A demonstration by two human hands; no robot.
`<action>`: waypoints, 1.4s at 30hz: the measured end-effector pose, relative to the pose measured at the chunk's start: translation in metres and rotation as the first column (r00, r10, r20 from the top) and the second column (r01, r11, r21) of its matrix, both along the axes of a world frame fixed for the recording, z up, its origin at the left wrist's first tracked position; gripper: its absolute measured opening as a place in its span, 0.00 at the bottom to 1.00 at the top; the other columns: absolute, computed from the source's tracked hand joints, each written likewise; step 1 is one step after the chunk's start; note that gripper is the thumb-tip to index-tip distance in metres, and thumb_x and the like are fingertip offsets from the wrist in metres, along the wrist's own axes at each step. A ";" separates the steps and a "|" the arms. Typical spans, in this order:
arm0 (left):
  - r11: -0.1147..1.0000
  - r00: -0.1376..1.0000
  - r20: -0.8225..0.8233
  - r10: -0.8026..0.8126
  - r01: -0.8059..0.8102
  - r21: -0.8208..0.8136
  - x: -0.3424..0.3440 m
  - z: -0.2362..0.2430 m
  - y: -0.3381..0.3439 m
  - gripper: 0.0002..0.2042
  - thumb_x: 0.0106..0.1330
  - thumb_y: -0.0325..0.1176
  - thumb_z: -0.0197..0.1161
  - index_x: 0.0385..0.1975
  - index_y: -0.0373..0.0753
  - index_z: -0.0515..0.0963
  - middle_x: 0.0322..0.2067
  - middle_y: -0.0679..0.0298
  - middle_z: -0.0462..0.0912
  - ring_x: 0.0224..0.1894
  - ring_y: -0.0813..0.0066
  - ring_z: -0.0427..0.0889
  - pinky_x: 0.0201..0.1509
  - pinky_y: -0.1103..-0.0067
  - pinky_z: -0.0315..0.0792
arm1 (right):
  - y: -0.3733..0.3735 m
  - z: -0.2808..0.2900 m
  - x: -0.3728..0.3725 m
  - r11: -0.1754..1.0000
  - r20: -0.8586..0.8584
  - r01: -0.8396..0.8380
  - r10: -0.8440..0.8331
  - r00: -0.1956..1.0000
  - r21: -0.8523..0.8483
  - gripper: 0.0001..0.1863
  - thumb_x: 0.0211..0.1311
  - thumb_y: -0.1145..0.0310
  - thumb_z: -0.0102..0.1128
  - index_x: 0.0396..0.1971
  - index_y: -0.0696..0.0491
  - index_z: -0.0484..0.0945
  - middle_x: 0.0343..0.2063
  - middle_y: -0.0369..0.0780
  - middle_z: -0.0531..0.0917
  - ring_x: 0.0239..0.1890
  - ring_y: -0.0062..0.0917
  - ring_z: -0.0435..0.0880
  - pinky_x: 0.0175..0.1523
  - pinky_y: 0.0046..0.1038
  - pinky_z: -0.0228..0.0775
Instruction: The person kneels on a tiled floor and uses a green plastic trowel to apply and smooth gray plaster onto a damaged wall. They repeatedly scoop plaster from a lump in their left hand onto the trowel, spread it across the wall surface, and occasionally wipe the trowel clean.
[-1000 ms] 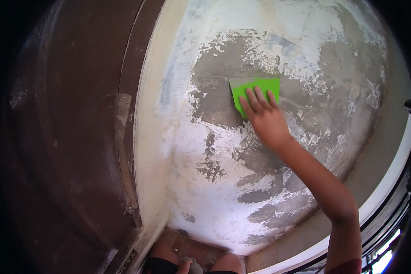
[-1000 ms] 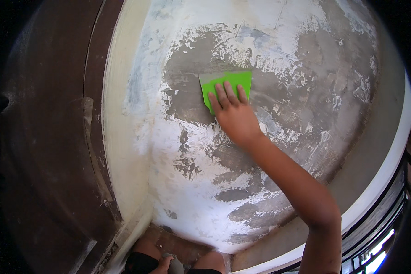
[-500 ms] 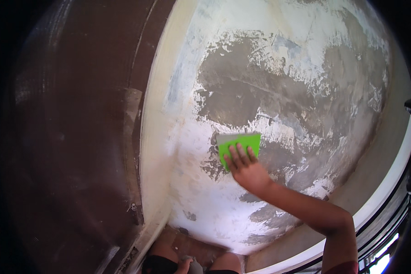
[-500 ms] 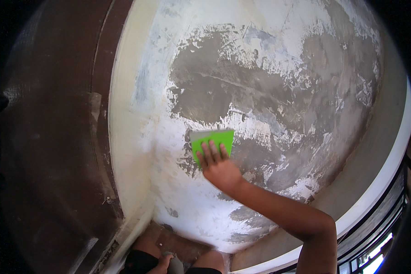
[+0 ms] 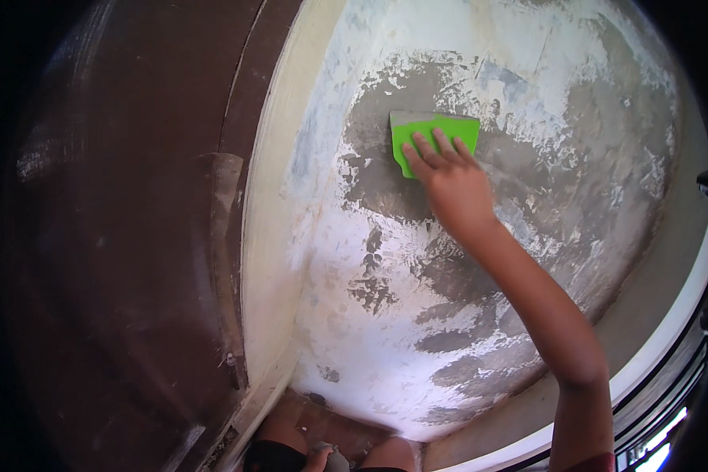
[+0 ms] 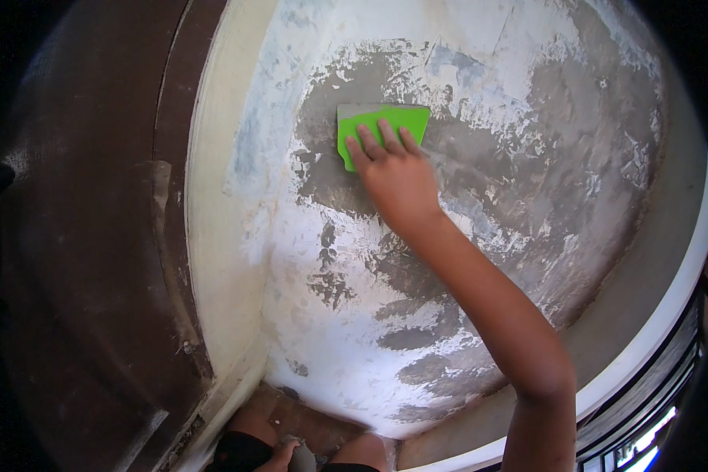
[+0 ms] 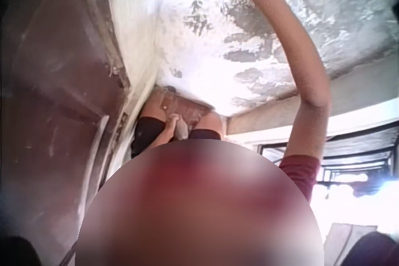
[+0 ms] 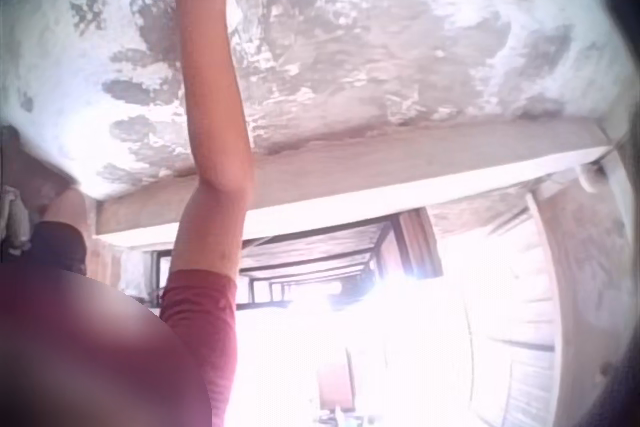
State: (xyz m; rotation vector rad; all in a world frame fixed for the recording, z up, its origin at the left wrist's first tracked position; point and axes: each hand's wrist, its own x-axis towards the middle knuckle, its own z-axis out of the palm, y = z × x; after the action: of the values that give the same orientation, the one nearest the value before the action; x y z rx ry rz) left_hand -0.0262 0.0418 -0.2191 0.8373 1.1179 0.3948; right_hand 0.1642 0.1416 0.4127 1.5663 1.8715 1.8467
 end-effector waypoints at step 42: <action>0.990 0.997 -0.061 -0.050 0.041 -0.135 -0.006 -0.002 -0.003 0.22 0.50 0.43 0.67 0.41 0.34 0.80 0.40 0.55 0.81 0.42 0.63 0.79 0.47 0.68 0.71 | 0.033 -0.136 -0.010 0.912 0.114 0.210 -0.181 0.977 -0.353 0.26 0.61 0.69 0.54 0.61 0.58 0.73 0.64 0.50 0.71 0.64 0.55 0.69 0.67 0.49 0.63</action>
State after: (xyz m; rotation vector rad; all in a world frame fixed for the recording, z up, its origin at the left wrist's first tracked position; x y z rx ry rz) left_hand -0.0319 0.0391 -0.2214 0.7603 1.1692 0.2534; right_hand 0.1542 0.1744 0.2766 1.4654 1.8145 1.3618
